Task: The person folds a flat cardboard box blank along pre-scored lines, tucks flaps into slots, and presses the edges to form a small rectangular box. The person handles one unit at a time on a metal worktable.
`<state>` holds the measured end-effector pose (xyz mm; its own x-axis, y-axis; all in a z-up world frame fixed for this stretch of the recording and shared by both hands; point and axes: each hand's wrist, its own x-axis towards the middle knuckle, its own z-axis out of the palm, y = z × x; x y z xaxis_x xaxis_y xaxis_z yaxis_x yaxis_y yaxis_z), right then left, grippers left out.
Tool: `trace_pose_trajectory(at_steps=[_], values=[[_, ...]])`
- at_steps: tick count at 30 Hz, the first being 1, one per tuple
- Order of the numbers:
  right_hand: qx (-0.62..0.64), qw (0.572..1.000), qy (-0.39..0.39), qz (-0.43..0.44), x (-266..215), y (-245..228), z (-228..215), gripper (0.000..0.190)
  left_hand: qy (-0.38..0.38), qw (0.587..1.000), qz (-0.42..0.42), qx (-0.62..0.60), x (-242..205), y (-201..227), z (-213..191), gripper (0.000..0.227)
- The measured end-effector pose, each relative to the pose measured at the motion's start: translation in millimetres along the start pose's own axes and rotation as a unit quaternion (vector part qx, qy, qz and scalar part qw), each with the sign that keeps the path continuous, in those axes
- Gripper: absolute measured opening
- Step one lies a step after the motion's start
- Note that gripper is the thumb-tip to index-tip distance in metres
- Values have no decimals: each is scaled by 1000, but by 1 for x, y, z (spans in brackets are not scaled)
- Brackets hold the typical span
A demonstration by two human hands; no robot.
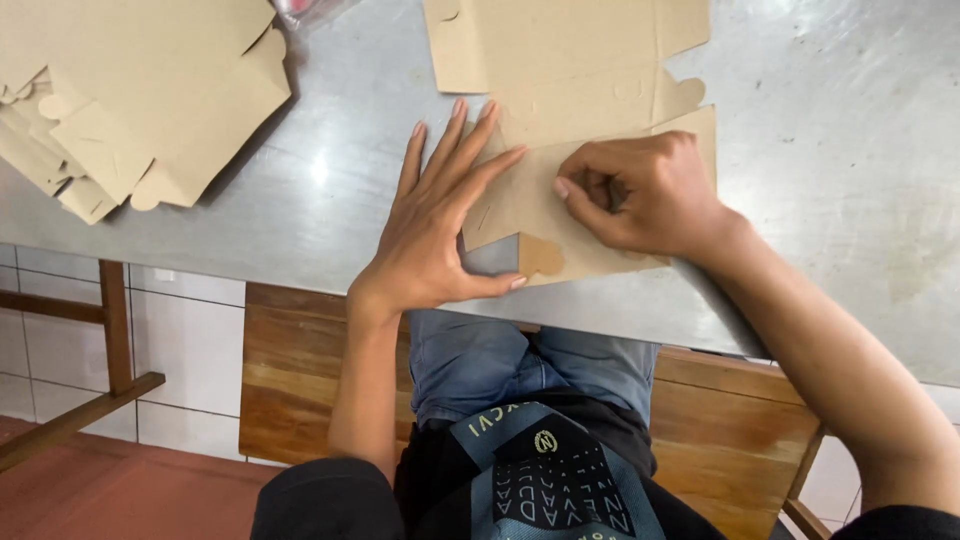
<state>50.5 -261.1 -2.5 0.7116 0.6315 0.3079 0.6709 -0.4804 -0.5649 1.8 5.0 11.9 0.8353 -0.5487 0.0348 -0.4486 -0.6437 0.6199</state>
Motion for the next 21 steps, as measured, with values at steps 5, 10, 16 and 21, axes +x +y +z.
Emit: trace_pose_trajectory(at_steps=[5,10,16,21], values=[[10,1000,1,6,-4,1,-2,11,4,1000,-15,-10,0,5,2,103],[37,999,1,16,-3,1,-4,8,19,999,-32,-19,3,6,5,97],[26,999,22,23,-6,-3,-3,9,56,998,-40,-13,3,11,6,86],[194,978,-34,69,-2,1,-17,17,64,998,-26,-6,2,12,7,49]])
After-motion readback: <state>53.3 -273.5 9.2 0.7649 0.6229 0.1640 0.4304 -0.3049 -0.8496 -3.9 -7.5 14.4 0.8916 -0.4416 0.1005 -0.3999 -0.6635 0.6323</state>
